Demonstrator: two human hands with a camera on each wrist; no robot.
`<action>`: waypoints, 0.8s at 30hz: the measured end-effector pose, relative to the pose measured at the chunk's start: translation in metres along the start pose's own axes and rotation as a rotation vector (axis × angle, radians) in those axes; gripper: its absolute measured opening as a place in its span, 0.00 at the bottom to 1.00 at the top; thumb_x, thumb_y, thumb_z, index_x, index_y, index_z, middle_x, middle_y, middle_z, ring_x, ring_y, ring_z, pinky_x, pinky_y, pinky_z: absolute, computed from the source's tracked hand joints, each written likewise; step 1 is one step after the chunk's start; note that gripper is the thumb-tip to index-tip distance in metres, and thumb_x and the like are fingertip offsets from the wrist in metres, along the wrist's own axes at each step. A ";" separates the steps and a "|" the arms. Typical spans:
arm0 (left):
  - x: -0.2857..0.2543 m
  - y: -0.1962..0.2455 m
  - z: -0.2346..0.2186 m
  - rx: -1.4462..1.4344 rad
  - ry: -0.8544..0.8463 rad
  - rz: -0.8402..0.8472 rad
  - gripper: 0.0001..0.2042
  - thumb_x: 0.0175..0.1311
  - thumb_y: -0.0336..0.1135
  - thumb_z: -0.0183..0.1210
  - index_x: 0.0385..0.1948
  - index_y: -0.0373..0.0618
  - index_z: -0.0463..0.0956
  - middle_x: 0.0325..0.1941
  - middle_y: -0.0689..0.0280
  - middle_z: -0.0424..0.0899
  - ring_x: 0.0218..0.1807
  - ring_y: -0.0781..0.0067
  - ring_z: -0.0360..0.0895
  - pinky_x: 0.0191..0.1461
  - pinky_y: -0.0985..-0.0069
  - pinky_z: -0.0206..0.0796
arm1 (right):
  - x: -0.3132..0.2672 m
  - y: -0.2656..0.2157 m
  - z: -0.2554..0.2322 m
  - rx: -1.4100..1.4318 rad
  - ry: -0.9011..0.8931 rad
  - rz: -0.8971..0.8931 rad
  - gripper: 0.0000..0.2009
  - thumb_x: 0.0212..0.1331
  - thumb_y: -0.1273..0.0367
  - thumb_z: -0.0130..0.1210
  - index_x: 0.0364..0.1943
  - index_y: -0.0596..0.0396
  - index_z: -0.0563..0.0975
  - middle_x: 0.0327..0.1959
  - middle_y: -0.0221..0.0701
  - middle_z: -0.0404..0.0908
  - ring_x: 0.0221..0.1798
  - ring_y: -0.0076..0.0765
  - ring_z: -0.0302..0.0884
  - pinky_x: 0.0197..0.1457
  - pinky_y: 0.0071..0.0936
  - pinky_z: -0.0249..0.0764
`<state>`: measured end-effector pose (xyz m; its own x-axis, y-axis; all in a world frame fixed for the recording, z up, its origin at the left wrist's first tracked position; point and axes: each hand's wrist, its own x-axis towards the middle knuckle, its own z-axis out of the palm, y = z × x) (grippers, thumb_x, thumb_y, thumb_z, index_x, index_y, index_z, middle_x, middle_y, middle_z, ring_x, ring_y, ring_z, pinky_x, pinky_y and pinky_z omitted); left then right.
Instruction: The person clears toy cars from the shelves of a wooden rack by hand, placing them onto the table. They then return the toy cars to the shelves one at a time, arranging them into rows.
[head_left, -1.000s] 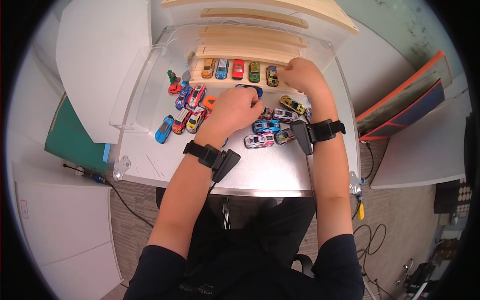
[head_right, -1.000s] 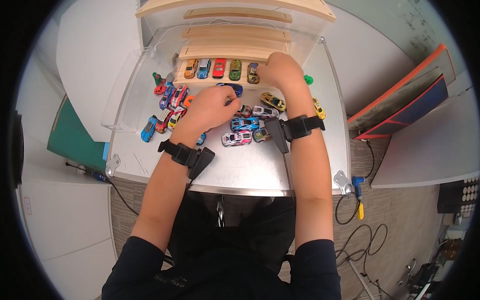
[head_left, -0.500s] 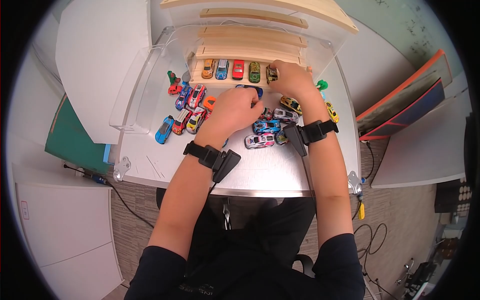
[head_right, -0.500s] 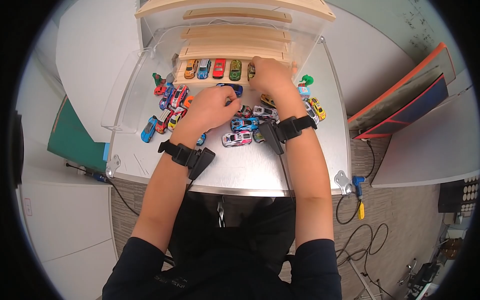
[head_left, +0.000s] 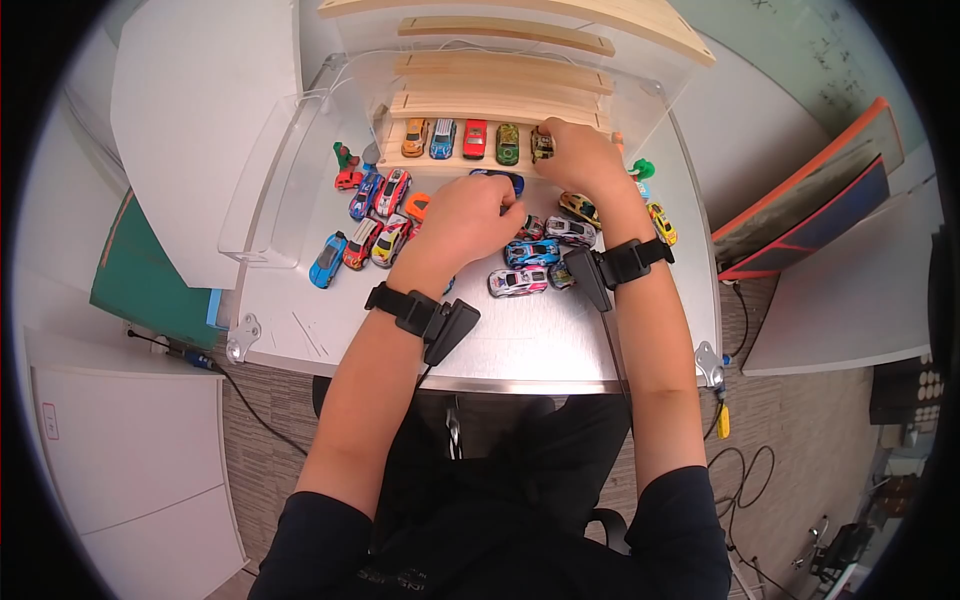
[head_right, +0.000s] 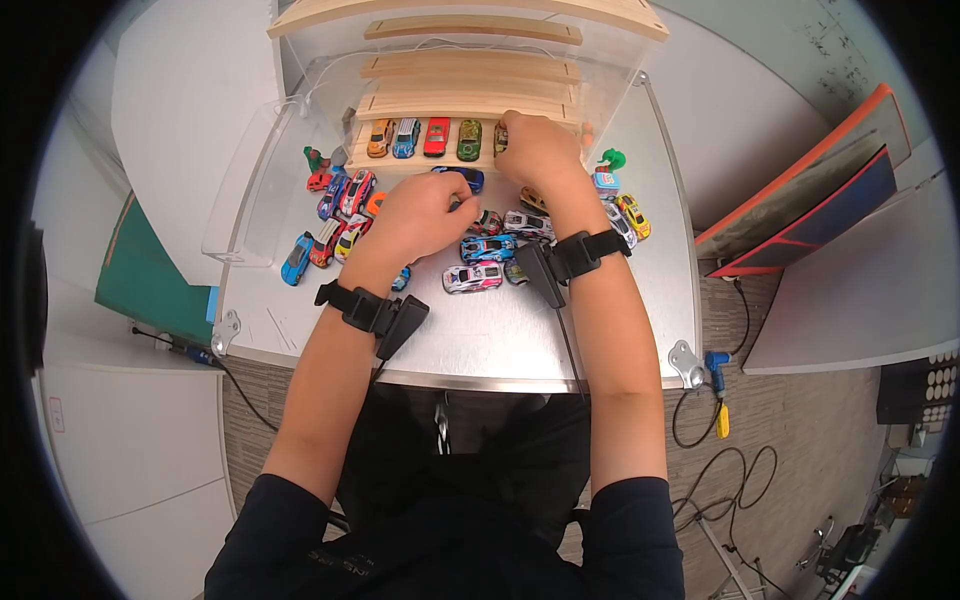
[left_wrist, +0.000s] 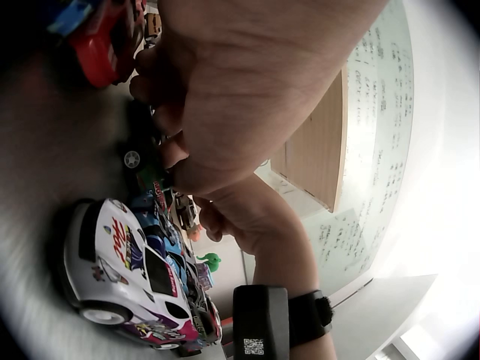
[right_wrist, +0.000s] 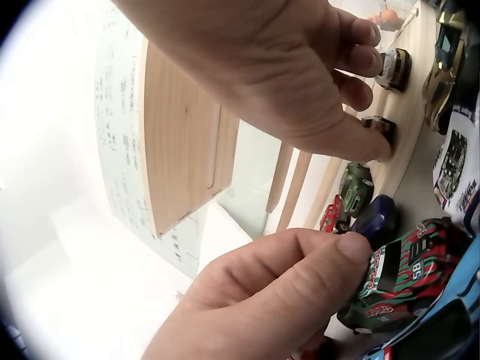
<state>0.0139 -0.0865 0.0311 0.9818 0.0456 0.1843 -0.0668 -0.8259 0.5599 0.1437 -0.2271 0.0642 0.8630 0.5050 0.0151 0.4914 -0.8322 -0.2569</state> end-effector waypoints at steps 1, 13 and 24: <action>0.000 0.000 0.000 -0.004 -0.003 -0.004 0.14 0.60 0.44 0.61 0.33 0.41 0.83 0.32 0.51 0.84 0.39 0.49 0.82 0.44 0.58 0.72 | 0.000 0.000 0.000 0.007 -0.003 -0.002 0.27 0.49 0.62 0.62 0.58 0.48 0.79 0.52 0.44 0.84 0.57 0.50 0.81 0.63 0.42 0.72; 0.000 0.001 -0.001 -0.002 -0.007 -0.014 0.13 0.61 0.44 0.60 0.33 0.42 0.83 0.32 0.52 0.84 0.38 0.49 0.82 0.45 0.58 0.73 | 0.005 0.014 -0.020 -0.033 0.080 0.122 0.19 0.52 0.63 0.59 0.48 0.55 0.84 0.47 0.46 0.85 0.52 0.52 0.83 0.56 0.42 0.79; 0.000 0.001 -0.001 0.000 0.006 0.006 0.13 0.61 0.44 0.60 0.32 0.42 0.83 0.31 0.52 0.84 0.38 0.50 0.81 0.44 0.58 0.72 | 0.003 0.013 -0.017 -0.075 0.032 0.251 0.17 0.54 0.61 0.56 0.38 0.61 0.85 0.37 0.48 0.85 0.41 0.52 0.85 0.47 0.41 0.81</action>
<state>0.0133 -0.0868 0.0321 0.9803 0.0441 0.1926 -0.0727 -0.8260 0.5590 0.1546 -0.2409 0.0776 0.9616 0.2742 -0.0092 0.2679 -0.9457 -0.1841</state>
